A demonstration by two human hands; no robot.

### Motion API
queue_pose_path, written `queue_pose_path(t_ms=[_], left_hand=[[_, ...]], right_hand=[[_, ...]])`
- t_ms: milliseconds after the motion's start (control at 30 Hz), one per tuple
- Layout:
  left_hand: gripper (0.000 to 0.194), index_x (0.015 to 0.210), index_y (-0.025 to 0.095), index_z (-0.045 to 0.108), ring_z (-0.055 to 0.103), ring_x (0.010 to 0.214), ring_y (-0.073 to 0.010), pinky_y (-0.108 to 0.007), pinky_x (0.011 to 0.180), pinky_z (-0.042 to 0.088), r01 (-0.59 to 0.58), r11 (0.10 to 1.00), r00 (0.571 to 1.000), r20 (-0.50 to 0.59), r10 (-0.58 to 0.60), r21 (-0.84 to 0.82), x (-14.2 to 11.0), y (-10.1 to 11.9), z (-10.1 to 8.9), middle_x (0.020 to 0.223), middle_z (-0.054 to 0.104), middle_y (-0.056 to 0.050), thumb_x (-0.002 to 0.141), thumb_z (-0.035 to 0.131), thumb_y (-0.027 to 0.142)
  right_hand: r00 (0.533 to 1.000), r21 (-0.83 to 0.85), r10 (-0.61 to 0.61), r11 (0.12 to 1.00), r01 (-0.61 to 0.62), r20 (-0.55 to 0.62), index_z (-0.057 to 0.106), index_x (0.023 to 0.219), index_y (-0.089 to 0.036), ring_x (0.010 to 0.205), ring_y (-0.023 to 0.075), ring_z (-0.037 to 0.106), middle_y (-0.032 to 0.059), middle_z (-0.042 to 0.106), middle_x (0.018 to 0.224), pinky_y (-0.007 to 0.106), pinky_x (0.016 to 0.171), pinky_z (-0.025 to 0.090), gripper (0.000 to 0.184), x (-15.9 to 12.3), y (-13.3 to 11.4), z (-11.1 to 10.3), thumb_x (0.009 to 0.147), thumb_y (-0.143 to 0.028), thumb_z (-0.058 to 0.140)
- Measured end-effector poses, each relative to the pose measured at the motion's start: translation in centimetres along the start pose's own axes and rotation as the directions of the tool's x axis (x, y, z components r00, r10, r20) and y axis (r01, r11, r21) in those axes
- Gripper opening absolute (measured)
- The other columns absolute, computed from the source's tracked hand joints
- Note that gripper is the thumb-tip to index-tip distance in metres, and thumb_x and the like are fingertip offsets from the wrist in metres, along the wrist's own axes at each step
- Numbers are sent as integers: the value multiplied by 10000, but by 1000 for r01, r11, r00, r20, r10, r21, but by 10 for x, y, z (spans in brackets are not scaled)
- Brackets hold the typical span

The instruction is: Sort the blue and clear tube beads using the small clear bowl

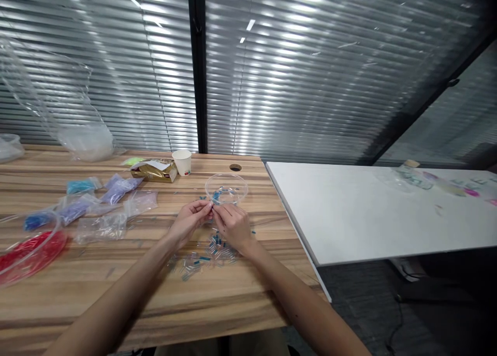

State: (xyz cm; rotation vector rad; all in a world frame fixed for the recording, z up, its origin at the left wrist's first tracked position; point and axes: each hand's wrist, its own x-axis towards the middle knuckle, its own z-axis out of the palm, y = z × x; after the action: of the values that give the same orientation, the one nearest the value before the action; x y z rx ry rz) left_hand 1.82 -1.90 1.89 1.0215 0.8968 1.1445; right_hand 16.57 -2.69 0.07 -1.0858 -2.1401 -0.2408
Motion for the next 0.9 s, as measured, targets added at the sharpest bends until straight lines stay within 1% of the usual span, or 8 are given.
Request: queue_pose_path(t_ms=[100, 233, 400, 533, 633, 767, 900], left_hand=[[339, 768, 135, 679, 565, 683, -108, -219, 693, 462, 6, 1000, 1000, 1, -6, -7, 0, 0, 0, 721, 634, -10, 574, 822, 375], [366, 803, 130, 689, 573, 696, -107, -214, 690, 458, 14, 1000, 1000, -24, -15, -23, -1, -2, 1, 753, 655, -20, 558, 834, 361], [349, 765, 127, 698, 573, 675, -104, -219, 684, 459, 31, 997, 999, -30, -33, -72, 1, -3, 1, 724, 652, -15, 533, 848, 338], [355, 741, 132, 703, 581, 701, -103, -216, 713, 460, 45, 993, 998, -41, -50, -110, 2, -5, 0, 749, 659, -13, 489, 867, 320], [372, 747, 131, 710, 586, 715, -107, -217, 719, 463, 70, 990, 996, -50, -76, -120, 2, -5, -1, 774, 668, -22, 468, 877, 313], [357, 754, 124, 721, 578, 679, -101, -207, 682, 467, 81, 988, 995, -42, -87, -131, 2, -3, -2, 740, 664, -28, 483, 877, 296], [376, 738, 122, 731, 575, 650, -97, -203, 658, 479, 92, 981, 994, -42, -101, -168, 3, -3, -4, 732, 669, -33, 432, 896, 265]], right_hand=[[1000, 7, 12, 1000, -12, -15, 612, 832, -164, 738, 160, 594, 54, 659, 791, 267, 686, 420, 212, 0, 0, 1, 927, -171, 423], [999, 9, 20, 1000, -20, -29, 616, 842, -161, 727, 163, 597, 49, 661, 790, 265, 676, 421, 188, 0, 0, 0, 913, -165, 442], [1000, 12, 18, 1000, -18, 2, 614, 824, -161, 729, 164, 595, 51, 660, 793, 266, 674, 421, 191, -1, 0, 0, 907, -152, 442], [1000, 19, 18, 1000, -19, 15, 614, 808, -159, 717, 158, 586, 46, 653, 772, 259, 665, 419, 197, -1, 0, 0, 906, -146, 444], [1000, 26, 8, 1000, -8, -5, 615, 799, -157, 693, 155, 578, 41, 646, 749, 257, 640, 413, 203, -1, 1, 1, 910, -153, 445], [999, 42, 1, 999, 1, -46, 622, 813, -157, 691, 152, 579, 43, 646, 748, 254, 639, 416, 218, -2, 2, 2, 924, -162, 435], [996, 65, -16, 998, 22, -92, 630, 834, -157, 669, 152, 571, 43, 638, 731, 258, 621, 419, 231, -2, 4, 5, 935, -176, 424]])
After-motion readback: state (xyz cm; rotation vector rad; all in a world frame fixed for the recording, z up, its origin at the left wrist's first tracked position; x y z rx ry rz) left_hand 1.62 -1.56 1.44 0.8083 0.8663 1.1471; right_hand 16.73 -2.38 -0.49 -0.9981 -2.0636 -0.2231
